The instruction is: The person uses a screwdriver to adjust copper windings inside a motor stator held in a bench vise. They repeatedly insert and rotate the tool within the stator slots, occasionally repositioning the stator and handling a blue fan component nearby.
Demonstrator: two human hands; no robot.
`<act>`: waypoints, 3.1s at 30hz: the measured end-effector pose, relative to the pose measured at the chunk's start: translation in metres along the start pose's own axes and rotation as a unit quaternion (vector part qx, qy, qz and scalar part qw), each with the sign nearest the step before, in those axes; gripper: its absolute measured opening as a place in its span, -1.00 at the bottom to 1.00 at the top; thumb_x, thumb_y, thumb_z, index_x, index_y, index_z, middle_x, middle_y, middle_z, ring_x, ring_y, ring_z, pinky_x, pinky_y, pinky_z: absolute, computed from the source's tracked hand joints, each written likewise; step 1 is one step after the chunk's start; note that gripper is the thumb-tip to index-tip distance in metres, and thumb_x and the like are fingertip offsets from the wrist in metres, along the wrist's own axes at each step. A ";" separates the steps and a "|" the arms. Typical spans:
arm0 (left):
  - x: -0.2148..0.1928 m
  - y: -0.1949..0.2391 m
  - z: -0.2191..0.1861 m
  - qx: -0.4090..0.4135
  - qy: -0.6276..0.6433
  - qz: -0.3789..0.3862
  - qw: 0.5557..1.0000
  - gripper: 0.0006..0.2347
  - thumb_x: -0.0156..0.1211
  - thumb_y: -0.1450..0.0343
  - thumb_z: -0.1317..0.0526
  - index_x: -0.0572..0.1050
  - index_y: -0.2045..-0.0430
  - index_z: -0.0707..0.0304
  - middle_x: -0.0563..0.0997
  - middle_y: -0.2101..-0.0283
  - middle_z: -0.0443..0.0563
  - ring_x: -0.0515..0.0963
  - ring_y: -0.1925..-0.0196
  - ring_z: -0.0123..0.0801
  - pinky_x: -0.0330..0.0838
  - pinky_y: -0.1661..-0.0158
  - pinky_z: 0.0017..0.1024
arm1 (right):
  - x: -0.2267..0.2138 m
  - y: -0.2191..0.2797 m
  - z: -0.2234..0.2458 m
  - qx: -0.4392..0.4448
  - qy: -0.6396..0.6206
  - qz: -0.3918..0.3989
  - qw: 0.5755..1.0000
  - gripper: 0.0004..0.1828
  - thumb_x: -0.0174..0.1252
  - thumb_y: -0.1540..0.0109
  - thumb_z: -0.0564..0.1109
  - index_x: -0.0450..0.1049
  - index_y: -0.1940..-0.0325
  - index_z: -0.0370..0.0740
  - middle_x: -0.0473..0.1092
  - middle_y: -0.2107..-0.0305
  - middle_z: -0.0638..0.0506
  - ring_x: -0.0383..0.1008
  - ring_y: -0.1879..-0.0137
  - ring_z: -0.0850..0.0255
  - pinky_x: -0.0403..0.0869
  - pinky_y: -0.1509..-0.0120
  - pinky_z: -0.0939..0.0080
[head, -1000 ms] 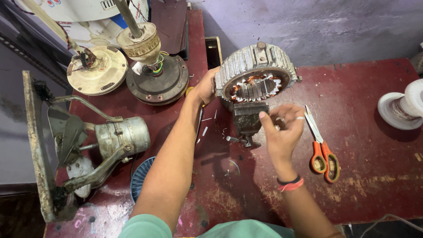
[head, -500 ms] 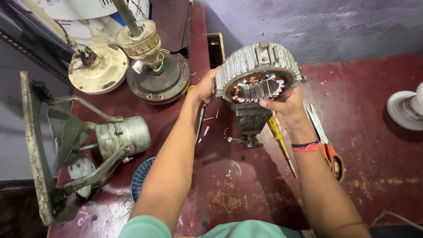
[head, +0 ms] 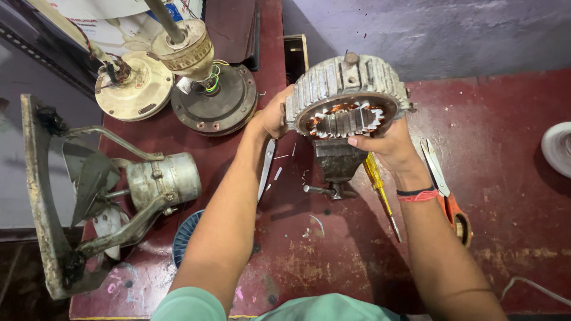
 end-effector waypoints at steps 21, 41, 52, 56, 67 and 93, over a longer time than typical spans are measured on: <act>0.097 0.078 -0.042 0.087 -0.173 -0.042 0.980 -0.23 0.52 -0.06 0.50 0.33 -0.22 0.20 0.52 -0.14 -0.06 0.47 -0.22 -0.39 0.36 -0.25 -0.30 | 0.007 0.000 -0.001 0.029 -0.017 0.022 0.999 -0.38 0.38 -0.05 -0.43 0.47 -0.19 -0.30 0.50 -0.02 0.04 0.49 -0.15 0.25 0.45 -0.34 0.16; 0.128 0.065 -0.026 0.157 -0.269 -0.146 0.939 -0.56 0.52 -0.21 0.40 0.53 0.03 0.38 0.65 0.07 -0.03 0.61 0.04 -0.44 0.53 -0.04 -0.41 | 0.002 0.003 -0.008 0.026 -0.084 0.016 0.996 -0.38 0.33 -0.08 -0.45 0.42 -0.23 -0.35 0.49 -0.02 -0.04 0.52 -0.15 0.20 0.48 -0.31 0.14; 0.121 0.063 -0.022 0.133 -0.263 -0.128 0.947 -0.58 0.48 -0.21 0.42 0.54 0.04 0.38 0.67 0.10 -0.05 0.62 0.06 -0.48 0.55 -0.01 -0.43 | -0.006 0.003 -0.019 0.034 -0.082 0.013 0.996 -0.34 0.33 -0.07 -0.49 0.39 -0.25 -0.36 0.48 -0.04 -0.04 0.51 -0.16 0.17 0.49 -0.33 0.10; 0.122 0.065 -0.022 0.129 -0.268 -0.132 0.946 -0.58 0.48 -0.21 0.43 0.54 0.04 0.37 0.67 0.11 -0.05 0.61 0.07 -0.49 0.55 -0.01 -0.44 | -0.002 0.003 -0.013 0.033 -0.075 0.023 0.996 -0.31 0.32 -0.05 -0.48 0.37 -0.26 -0.34 0.47 -0.04 -0.04 0.51 -0.17 0.18 0.48 -0.32 0.11; 0.121 0.064 -0.021 0.135 -0.264 -0.114 0.948 -0.57 0.49 -0.22 0.42 0.54 0.02 0.38 0.67 0.08 -0.04 0.61 0.04 -0.47 0.54 -0.04 -0.43 | 0.004 0.003 -0.007 0.027 -0.118 0.027 0.992 -0.39 0.31 -0.11 -0.45 0.38 -0.25 -0.38 0.48 -0.04 -0.09 0.51 -0.16 0.13 0.48 -0.31 0.07; 0.123 0.066 -0.027 0.147 -0.303 -0.118 0.934 -0.52 0.54 -0.23 0.33 0.52 -0.03 0.37 0.66 0.03 -0.05 0.61 -0.01 -0.47 0.51 -0.09 -0.42 | 0.040 0.082 0.021 -0.031 0.207 -0.316 0.925 -0.93 0.29 -0.27 -0.26 0.58 0.22 -0.35 0.40 0.50 0.19 0.27 0.41 0.51 0.21 0.34 0.44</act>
Point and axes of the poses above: each hand's wrist, its own y-axis away from the middle knuckle, its own x-axis out of the palm, z = x × y, the point moved 6 cm from there along -y, towards the middle knuckle
